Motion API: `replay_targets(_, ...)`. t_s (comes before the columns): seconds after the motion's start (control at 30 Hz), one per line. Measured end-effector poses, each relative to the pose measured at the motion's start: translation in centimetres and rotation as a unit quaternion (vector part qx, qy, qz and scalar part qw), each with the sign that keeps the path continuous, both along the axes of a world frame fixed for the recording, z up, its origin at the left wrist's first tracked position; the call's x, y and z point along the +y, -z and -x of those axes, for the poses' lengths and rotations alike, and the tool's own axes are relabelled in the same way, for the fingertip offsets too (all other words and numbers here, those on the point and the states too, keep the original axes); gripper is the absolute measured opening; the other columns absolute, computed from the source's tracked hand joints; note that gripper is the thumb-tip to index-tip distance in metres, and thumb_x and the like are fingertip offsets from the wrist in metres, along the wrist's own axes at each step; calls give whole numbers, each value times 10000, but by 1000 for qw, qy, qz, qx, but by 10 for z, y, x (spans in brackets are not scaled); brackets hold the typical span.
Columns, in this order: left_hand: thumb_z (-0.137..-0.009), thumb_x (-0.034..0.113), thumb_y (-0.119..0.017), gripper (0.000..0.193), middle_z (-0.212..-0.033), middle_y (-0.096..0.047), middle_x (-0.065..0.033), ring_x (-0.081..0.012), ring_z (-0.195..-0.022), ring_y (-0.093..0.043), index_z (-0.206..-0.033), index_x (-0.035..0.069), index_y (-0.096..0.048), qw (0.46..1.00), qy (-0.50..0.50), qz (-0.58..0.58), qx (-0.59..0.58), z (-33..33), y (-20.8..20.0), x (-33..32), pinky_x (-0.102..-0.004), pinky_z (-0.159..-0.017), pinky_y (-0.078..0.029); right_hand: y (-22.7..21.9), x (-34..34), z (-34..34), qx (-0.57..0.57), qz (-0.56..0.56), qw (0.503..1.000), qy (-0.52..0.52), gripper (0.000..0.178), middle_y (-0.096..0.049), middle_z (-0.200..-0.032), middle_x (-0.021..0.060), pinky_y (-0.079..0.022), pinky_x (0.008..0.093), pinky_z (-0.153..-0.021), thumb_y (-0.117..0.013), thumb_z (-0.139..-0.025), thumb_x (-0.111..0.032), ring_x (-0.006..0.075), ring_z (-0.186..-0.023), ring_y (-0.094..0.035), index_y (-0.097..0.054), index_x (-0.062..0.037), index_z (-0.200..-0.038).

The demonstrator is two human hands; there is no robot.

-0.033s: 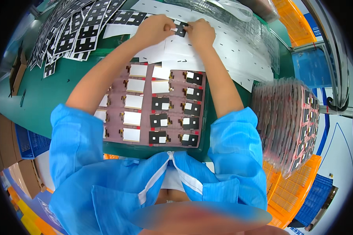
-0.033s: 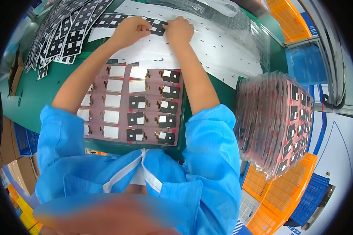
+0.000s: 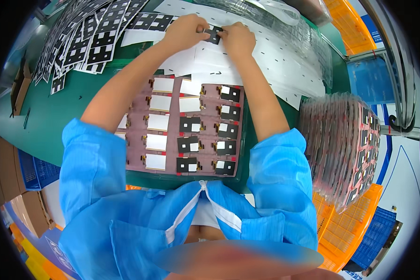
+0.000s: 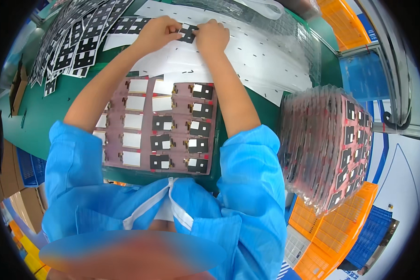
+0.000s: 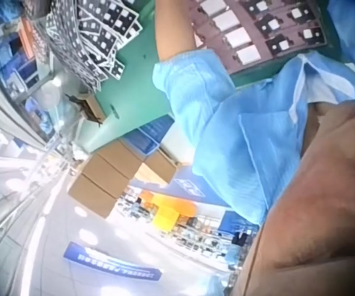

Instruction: The person assembles electronic components onto an assembly tray by hand, taking them from component sheets and plastic crates.

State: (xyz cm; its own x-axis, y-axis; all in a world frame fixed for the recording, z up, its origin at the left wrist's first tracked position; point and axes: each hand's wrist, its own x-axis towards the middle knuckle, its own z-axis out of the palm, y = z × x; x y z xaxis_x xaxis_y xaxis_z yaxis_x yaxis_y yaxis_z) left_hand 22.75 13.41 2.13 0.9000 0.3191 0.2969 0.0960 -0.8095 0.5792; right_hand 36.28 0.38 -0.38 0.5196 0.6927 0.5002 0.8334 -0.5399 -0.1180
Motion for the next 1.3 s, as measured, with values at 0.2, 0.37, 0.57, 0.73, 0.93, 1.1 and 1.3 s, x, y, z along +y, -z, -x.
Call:
replay_targets(0.2,-680,280,-832,369,-950,-688,-72,-259,-881,-662,-1006,144,-726,999,-21,-34,10,-55,20,10,-382,-776,-533,7,-2,-4,-11,-50,999,-3,138,-644,-838,56,-435,409,-719,-745,-752,-255,267,-841,-614,-777,-175,-860)
replay_targets(0.37,-654,269,-869,470,-868,-624,-61,-229,-778,-613,-1037,89,-666,998,3,-14,68,-66,18,15,-350,-704,-506,3,-4,4,-97,-64,992,-48,84,-658,-849,57,-484,406,-717,-728,-790,-191,287,-838,-631,-726,-138,-855)
replay_targets(0.57,-714,272,-829,477,-935,-636,-51,-228,-820,-625,-1118,112,-634,996,-24,-81,36,-58,25,7,-347,-730,-508,-20,-36,10,393,-338,853,-60,147,-675,-922,60,-457,326,-811,-706,-843,-154,171,-823,-604,-648,-57,-937)
replay_targets(0.73,-800,262,-743,433,-1086,-648,-34,-246,-1042,-622,-1206,177,-619,996,-30,-83,24,-21,21,-4,-395,-867,-503,-50,-78,44,582,-292,759,-14,278,-656,-891,42,-367,273,-792,-701,-868,-97,124,-853,-589,-574,-77,-1114)
replay_targets(0.93,-833,128,-704,169,-976,-639,-54,-226,-875,-636,-997,88,-693,996,43,-62,-43,94,-18,-47,-332,-797,-509,-58,-144,86,521,-203,809,-180,265,-576,-852,11,-404,235,-638,-630,-877,3,76,-782,-514,-597,-111,-1115)
replay_targets(1.1,-775,154,-745,172,-910,-638,-44,-254,-868,-636,-924,74,-713,999,34,21,35,156,-2,-74,-370,-777,-498,-60,-158,115,443,-111,856,-242,460,-584,-852,-8,-417,225,-661,-621,-844,47,87,-726,-454,-690,-210,-1218)
replay_targets(1.3,-738,184,-786,288,-1006,-617,-53,-272,-965,-615,-994,78,-708,999,4,-49,23,167,9,-88,-396,-816,-499,-58,-149,125,533,-89,807,-238,419,-658,-978,1,-433,217,-742,-648,-851,35,61,-811,-527,-660,-108,-1245)
